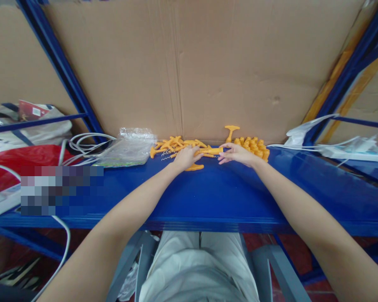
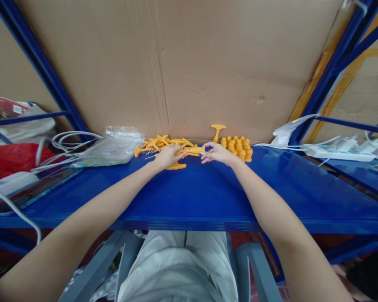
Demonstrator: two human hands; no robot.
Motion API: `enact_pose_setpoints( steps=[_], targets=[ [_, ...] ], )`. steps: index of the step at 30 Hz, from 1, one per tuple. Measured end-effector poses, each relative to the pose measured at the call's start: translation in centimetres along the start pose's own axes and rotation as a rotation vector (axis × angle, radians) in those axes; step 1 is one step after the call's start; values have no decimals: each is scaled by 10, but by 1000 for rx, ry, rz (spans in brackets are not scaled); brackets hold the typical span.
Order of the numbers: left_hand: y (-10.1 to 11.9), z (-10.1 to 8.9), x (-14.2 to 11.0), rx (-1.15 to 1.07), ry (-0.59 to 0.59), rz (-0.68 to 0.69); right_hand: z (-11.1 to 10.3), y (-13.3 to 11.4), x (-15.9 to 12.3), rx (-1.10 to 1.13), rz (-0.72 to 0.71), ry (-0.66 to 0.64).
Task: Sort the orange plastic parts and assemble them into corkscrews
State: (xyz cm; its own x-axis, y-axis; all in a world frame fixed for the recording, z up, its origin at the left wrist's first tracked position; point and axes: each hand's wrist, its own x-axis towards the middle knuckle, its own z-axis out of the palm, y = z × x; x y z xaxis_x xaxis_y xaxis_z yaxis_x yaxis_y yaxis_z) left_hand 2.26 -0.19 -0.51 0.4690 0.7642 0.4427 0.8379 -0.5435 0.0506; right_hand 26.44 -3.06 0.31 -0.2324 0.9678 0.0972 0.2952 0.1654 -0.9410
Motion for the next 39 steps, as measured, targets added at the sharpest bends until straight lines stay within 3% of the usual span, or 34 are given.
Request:
enact_pose_setpoints(
  steps=[6, 13, 19, 24, 28, 39],
  targets=[
    [-3, 1, 0, -11, 15, 30, 5, -2, -1, -39, -41, -31],
    [-6, 4, -1, -15, 31, 51, 11, -2, 2, -137, -59, 32],
    [-10, 3, 3, -54, 24, 81, 6, 0, 5, -169, 0, 25],
    [-13, -1, 7, -86, 8, 77, 1, 2, 8, -179, -204, 22],
    [-13, -3, 6, -64, 32, 103, 3, 0, 7, -189, -269, 31],
    [-1, -11, 0, -47, 27, 58, -2, 4, 4, -157, -197, -70]
  ],
)
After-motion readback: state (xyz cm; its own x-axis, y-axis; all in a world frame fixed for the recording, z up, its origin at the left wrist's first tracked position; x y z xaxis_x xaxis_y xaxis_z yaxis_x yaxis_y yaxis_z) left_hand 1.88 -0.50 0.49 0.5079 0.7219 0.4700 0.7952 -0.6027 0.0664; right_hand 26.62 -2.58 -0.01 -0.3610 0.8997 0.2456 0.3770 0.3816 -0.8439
